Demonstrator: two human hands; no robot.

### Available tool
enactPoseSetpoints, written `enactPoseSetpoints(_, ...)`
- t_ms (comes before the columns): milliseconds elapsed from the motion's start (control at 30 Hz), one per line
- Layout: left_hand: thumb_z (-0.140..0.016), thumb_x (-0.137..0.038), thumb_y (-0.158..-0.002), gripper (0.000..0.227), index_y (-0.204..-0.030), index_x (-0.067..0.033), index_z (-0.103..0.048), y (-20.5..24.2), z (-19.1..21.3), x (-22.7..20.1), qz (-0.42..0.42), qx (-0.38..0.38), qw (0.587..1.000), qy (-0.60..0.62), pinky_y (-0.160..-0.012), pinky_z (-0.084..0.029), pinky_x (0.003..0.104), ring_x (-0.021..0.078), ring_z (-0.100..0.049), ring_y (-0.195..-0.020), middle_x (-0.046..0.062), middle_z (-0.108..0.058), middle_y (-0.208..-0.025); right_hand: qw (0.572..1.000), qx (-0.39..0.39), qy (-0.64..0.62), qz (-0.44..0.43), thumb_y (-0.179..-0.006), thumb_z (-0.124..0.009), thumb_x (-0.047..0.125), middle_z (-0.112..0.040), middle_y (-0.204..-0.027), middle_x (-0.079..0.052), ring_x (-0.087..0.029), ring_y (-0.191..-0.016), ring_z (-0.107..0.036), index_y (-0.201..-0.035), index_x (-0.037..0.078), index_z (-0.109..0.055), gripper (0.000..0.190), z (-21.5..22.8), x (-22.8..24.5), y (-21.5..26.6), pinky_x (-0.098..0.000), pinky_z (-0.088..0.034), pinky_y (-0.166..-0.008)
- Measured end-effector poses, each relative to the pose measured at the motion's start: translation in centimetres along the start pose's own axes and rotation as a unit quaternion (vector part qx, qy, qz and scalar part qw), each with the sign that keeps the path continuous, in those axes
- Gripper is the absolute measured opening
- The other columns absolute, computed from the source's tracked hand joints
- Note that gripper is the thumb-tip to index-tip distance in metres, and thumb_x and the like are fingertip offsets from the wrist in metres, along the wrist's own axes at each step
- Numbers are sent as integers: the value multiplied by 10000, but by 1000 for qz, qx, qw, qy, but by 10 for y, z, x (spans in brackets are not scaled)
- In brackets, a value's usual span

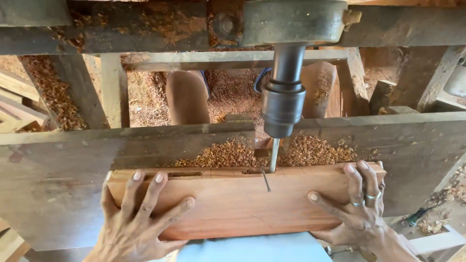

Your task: Using a drill press or mortising machine to cut rectangular holes (mortises) into a wooden plank.

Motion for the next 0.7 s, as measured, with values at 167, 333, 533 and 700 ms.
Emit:
enactPoseSetpoints(167, -658, -876, -514, 1081, -1491, -492, -397, 1, 2, -1, 38, 12, 999, 14, -967, -180, 940, 485, -89, -1527, 142, -126, -1688, 1000, 14, -5, -19, -280, -901, 595, -267, -1507, -234, -543, -1387, -219, -1147, 412, -690, 911, 4, 5, -2, -740, -280, -1054)
enactPoseSetpoints(333, -791, -761, -425, 1012, -1349, -437, -534, -11, 9, -10, 41, 2, 998, 46, -1020, -102, 902, 482, -118, -1465, 141, -175, -1608, 999, 23, 0, -49, -297, -878, 569, -265, -1550, -214, -503, -1456, -210, -1181, 433, -684, 915, 2, -3, 9, -771, -244, -1115)
enactPoseSetpoints(533, -831, -749, -480, 1006, -1389, -410, -568, -25, 11, -37, 6, -56, 998, 30, -1077, -105, 834, 451, -162, -1483, 159, -232, -1621, 1000, 4, -2, -31, -389, -865, 611, -252, -1551, -232, -502, -1452, -186, -1234, 422, -659, 890, 14, -25, 24, -791, -197, -1115)
enactPoseSetpoints(700, -829, -751, -452, 1007, -1365, -408, -579, -38, 6, -51, 18, -61, 997, 31, -1049, -99, 867, 455, -153, -1482, 153, -210, -1627, 1000, -2, -15, -15, -399, -861, 615, -291, -1507, -230, -491, -1430, -216, -1203, 419, -683, 846, 28, -41, 18, -760, -200, -1128)
Point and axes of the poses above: each hand's wrist, its own y-axis away from the middle knuckle, its own z-axis out of the back of the hand, x = y × z, the point moved 8 cm from there along -y, towards the middle knuckle
